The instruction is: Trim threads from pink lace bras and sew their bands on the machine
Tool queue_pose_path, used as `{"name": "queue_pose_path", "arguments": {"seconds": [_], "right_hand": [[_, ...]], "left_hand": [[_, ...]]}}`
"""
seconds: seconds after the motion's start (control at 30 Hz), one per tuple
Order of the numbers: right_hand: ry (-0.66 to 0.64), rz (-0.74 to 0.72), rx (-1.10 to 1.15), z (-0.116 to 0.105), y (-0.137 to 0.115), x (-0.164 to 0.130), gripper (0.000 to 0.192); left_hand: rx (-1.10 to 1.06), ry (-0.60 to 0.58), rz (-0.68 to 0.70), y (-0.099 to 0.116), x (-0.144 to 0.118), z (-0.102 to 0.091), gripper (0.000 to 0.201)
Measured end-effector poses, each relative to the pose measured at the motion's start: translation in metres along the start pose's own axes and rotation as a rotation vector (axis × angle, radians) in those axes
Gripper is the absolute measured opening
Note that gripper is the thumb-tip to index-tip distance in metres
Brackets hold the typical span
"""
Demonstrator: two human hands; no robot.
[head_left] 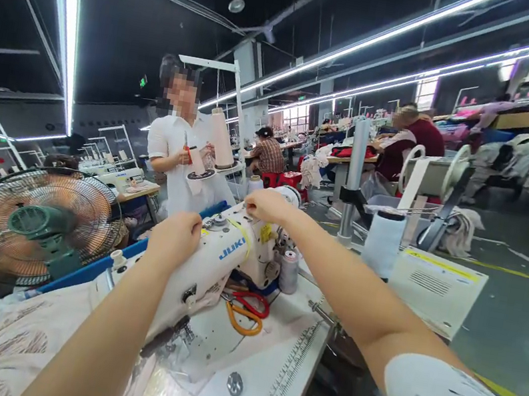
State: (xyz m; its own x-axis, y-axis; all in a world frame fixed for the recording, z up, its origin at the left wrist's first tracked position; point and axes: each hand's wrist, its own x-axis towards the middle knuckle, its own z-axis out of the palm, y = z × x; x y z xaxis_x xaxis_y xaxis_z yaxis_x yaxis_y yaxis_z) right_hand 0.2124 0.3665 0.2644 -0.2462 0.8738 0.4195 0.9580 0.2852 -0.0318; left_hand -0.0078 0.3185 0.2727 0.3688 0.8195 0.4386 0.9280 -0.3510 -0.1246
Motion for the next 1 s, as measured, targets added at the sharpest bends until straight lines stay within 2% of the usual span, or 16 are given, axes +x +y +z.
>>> {"name": "queue_pose_path", "arguments": {"seconds": [0.17, 0.27, 0.33, 0.4, 0.43, 0.47, 0.53, 0.57, 0.6, 0.67, 0.77, 0.9, 1.0], "right_hand": [[0.091, 0.056, 0.024, -0.003, 0.014, -0.01, 0.016], [0.19, 0.116, 0.056, -0.008, 0.011, -0.037, 0.025], [0.377, 0.167, 0.159, 0.001, 0.002, -0.071, 0.035], [0.629, 0.227, 0.362, 0.021, -0.014, -0.107, 0.035], [0.639, 0.254, 0.433, 0.034, -0.023, -0.123, 0.034], [0.524, 0.254, 0.461, 0.049, -0.032, -0.134, 0.033], [0.097, 0.154, 0.435, 0.081, -0.047, -0.145, 0.028], [-0.078, 0.093, 0.417, 0.096, -0.054, -0.145, 0.023], [-0.2, 0.042, 0.4, 0.11, -0.06, -0.143, 0.018], [-0.272, 0.016, 0.37, 0.13, -0.069, -0.136, 0.013], [-0.3, 0.064, 0.27, 0.144, -0.079, -0.126, 0.023], [-0.404, 0.143, 0.177, 0.143, -0.08, -0.116, 0.037], [-0.483, 0.151, 0.17, 0.129, -0.068, -0.119, 0.035]], "left_hand": [[-0.008, 0.008, 0.006, 0.0, -0.001, -0.002, 0.031], [-0.005, 0.003, 0.01, 0.0, 0.0, 0.0, 0.031], [-0.001, -0.008, 0.005, 0.001, 0.0, 0.001, 0.031], [0.009, -0.023, -0.014, 0.002, 0.0, 0.0, 0.031], [0.016, -0.027, -0.024, 0.002, 0.0, -0.003, 0.032], [0.025, -0.026, -0.032, 0.002, 0.002, -0.006, 0.034], [0.051, 0.008, -0.046, 0.002, 0.007, -0.013, 0.039], [0.065, 0.03, -0.05, 0.001, 0.01, -0.017, 0.041], [0.076, 0.044, -0.051, 0.002, 0.012, -0.019, 0.043], [0.094, 0.058, -0.064, 0.003, 0.011, -0.02, 0.04], [0.063, 0.014, -0.098, 0.006, 0.005, -0.012, 0.03], [0.002, -0.017, -0.1, 0.008, 0.003, -0.003, 0.024], [-0.012, -0.005, -0.085, 0.007, 0.002, -0.005, 0.023]]}}
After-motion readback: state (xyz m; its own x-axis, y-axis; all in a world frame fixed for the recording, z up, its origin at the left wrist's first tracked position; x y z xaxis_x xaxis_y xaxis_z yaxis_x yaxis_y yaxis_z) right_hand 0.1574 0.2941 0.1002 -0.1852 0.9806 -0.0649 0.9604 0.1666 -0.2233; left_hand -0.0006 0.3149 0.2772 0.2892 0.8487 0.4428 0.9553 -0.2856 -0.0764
